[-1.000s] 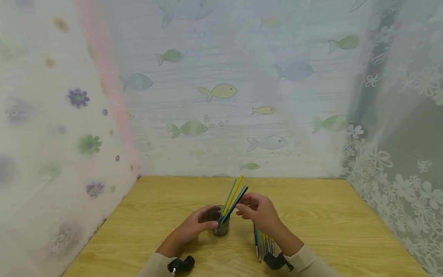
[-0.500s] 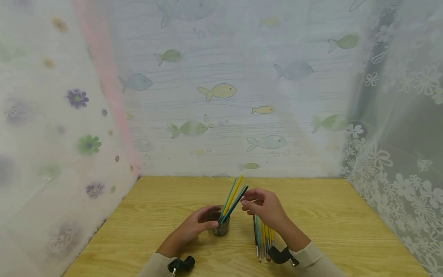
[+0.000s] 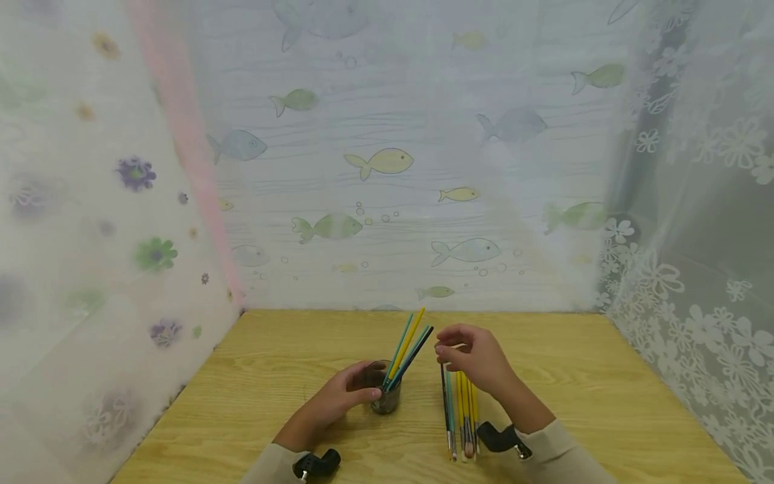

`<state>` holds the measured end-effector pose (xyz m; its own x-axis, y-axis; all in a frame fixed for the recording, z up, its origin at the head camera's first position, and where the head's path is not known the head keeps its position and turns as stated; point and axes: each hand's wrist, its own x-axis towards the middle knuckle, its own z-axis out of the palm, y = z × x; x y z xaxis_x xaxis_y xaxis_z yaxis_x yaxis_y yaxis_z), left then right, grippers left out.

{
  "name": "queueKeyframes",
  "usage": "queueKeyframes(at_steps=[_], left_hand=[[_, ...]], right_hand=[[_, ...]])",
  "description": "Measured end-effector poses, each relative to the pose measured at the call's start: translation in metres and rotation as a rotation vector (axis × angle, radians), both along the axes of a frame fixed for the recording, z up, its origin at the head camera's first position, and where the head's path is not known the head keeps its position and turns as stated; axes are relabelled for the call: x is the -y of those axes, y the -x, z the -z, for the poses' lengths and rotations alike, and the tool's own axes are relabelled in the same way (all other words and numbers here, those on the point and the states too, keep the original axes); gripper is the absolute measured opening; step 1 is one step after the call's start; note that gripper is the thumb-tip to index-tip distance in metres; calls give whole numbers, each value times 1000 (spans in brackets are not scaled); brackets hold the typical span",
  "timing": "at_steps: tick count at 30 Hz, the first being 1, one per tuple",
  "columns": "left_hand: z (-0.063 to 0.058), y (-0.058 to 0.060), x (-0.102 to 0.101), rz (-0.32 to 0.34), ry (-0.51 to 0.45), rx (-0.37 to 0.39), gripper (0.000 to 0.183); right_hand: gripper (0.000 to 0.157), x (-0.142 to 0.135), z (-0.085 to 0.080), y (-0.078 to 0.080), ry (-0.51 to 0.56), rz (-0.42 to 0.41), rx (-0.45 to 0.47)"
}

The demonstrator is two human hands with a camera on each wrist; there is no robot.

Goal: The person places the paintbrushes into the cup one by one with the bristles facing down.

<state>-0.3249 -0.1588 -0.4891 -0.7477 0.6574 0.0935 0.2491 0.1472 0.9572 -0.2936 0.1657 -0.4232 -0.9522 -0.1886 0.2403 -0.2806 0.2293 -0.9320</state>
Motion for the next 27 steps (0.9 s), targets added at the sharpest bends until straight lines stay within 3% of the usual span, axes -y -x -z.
queueKeyframes(at_steps=[21,27], left_hand=[[-1,-2,0,-38,37,7,54],[-1,-3,-1,-39,34,3,52]], right_hand=[[17,-26,26,21,-112,183,83],[15,-34,34,23,-197,226,106]])
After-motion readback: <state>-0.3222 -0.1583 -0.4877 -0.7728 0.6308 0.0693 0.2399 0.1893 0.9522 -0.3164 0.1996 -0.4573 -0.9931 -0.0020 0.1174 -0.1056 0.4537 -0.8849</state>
